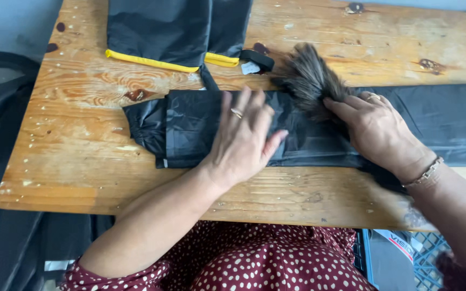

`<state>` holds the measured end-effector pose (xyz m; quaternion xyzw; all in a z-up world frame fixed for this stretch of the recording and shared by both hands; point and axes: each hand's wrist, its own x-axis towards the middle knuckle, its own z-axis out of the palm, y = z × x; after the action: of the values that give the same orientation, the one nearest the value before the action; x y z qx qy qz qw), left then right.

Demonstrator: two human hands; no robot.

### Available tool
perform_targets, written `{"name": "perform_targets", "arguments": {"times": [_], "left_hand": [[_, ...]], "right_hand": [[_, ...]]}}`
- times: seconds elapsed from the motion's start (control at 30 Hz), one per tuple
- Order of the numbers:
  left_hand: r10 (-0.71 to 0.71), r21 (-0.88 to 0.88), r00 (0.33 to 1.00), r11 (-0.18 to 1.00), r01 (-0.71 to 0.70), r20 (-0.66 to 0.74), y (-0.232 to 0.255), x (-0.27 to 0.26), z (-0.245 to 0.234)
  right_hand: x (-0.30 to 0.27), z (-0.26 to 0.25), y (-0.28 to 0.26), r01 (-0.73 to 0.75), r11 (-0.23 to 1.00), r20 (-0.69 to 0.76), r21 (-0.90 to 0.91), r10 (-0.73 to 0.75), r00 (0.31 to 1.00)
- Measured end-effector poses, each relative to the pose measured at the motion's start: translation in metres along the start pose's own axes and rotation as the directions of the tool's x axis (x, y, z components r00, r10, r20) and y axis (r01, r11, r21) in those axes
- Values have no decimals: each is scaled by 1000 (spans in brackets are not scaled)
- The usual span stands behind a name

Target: The person uses a small brush to sweep the surface of a folded black fabric item on a wooden table. They repeatedly brush along the length of the fabric, holding it steady with the left hand while sweeping with the right hand.

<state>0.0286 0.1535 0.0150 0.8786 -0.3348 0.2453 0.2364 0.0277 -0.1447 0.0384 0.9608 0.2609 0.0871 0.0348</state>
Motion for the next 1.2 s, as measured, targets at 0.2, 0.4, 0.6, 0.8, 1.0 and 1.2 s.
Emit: {"name": "perform_targets", "arguments": {"times": [0.2, 0.4, 0.6, 0.8, 1.0, 1.2], "left_hand": [[-282, -165, 959, 945, 282, 23, -31, -10, 27], [-271, -112, 962, 957, 268, -9, -32, -16, 33], [-236, -129, 968, 961, 245, 80, -32, -16, 25], [-226, 71, 961, 974, 217, 157, -27, -11, 24], [-210, 162, 959, 970, 180, 190, -26, -10, 22], [-234, 200, 946, 961, 191, 226, -27, -9, 26]], "right_hand": [[16, 19, -50, 131, 979, -213, 157, -95, 972], [31, 12, -107, 284, 935, -154, 212, -255, 955], [34, 6, -42, 73, 945, -125, 319, -35, 992], [34, 15, -50, 94, 955, -160, 282, -49, 986], [19, -60, -88, -9, 960, 97, 280, -19, 995], [-58, -39, -60, -173, 973, 226, -151, 204, 953]]}}
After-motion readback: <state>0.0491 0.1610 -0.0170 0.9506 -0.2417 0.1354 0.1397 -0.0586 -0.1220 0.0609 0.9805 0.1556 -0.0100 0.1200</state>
